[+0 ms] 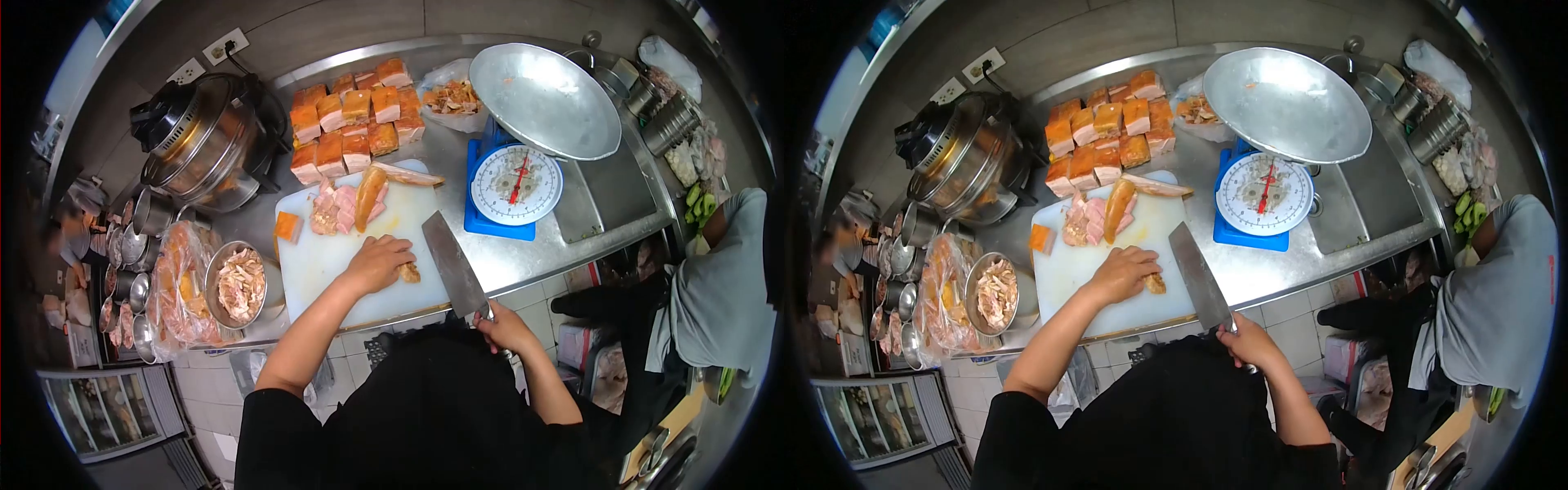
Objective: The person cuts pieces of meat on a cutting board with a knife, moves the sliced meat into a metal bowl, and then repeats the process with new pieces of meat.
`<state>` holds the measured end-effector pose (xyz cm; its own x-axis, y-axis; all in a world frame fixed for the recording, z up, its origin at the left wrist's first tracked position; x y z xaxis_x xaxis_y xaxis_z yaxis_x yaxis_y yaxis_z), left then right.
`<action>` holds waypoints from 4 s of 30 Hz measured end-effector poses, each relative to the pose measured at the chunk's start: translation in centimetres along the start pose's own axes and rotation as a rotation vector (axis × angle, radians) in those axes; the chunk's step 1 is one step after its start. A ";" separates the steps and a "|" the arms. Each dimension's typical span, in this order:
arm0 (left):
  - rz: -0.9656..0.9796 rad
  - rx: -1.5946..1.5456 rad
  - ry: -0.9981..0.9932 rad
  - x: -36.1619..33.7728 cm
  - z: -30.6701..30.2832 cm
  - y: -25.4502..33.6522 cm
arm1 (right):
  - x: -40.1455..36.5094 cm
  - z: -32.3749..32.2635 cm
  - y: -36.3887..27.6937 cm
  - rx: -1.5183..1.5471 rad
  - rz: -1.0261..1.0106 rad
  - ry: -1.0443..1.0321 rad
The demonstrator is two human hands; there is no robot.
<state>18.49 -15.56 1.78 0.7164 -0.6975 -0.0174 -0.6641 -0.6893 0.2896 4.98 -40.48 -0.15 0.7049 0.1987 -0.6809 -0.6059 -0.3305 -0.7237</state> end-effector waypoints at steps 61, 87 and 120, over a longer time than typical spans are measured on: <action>-0.438 0.005 0.641 -6.3 2.3 -0.3 | 2.2 1.4 3.3 0.147 0.126 -0.404; -0.458 0.080 0.670 -6.6 2.6 -0.3 | 5.9 5.6 -1.4 0.030 -0.082 -0.396; -0.608 -0.213 0.772 -12.5 2.5 -1.0 | 3.4 8.2 -12.4 -0.702 -0.449 -0.036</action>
<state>9.65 -6.61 -0.64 0.9139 0.1315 0.3839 -0.1409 -0.7843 0.6042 11.88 -28.18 5.60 0.8054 0.4740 -0.3559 0.1091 -0.7087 -0.6970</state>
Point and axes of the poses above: each hand's wrist, its own x-axis towards the middle knuckle, its own z-axis out of the palm, y = z × x, the point moved 8 cm from there along x, towards the middle knuckle, and after that the axes turned 6 degrees about x, right-handed, at the moved point
